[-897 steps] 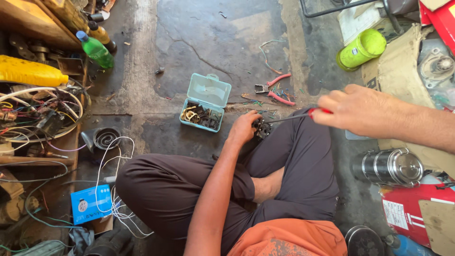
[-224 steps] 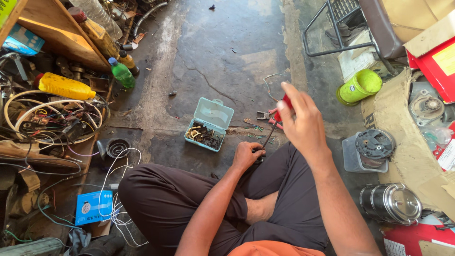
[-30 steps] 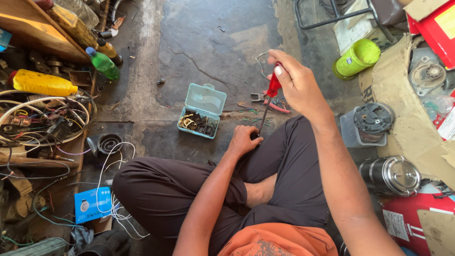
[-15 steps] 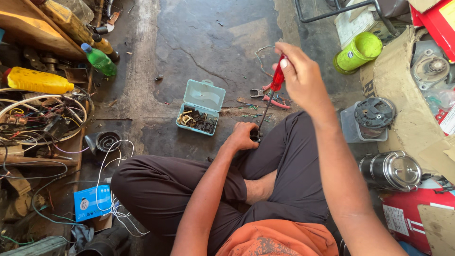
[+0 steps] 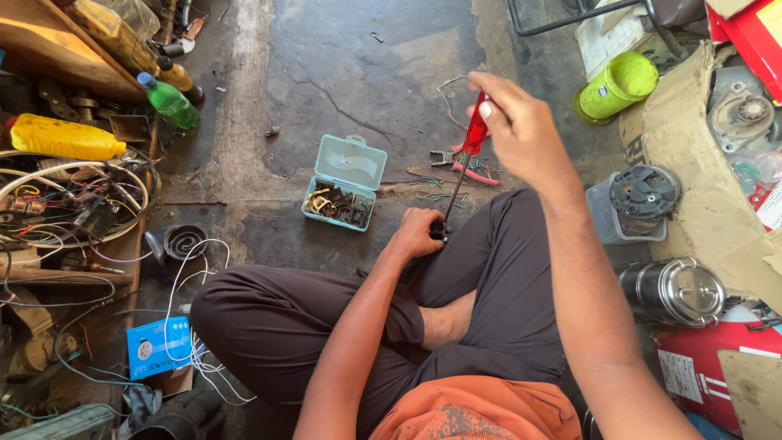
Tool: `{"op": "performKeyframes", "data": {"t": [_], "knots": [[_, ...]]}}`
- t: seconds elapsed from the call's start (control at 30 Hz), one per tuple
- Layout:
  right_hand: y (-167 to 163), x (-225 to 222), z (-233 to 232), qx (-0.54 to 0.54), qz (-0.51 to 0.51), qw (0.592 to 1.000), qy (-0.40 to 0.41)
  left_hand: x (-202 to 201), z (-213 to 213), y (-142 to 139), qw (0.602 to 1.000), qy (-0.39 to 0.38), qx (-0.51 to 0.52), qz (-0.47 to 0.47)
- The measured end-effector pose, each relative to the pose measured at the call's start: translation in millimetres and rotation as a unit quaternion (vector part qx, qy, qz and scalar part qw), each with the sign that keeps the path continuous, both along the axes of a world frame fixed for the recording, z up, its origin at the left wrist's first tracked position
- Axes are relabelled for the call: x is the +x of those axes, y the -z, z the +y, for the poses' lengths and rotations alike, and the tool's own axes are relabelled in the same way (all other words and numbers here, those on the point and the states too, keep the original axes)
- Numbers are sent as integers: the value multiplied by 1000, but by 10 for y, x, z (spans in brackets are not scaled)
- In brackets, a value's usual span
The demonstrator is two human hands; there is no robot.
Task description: The person sits on the floor and uses a screwdriver to tighten screws on a small black electrical component. They also pick up a small metal part from a plastic box and place it into the component.
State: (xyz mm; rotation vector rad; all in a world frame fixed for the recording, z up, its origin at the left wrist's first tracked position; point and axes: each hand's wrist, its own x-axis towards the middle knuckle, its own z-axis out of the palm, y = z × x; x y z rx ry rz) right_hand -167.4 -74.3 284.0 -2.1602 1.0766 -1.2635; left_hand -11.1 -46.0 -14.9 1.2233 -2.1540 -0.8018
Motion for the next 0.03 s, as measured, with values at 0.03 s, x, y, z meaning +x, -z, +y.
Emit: {"op": "performKeyframes", "data": {"t": [0.03], "knots": [[15,-30,-2,57,-10,998,9,2,1,-2,1000,1,6,2]]}}
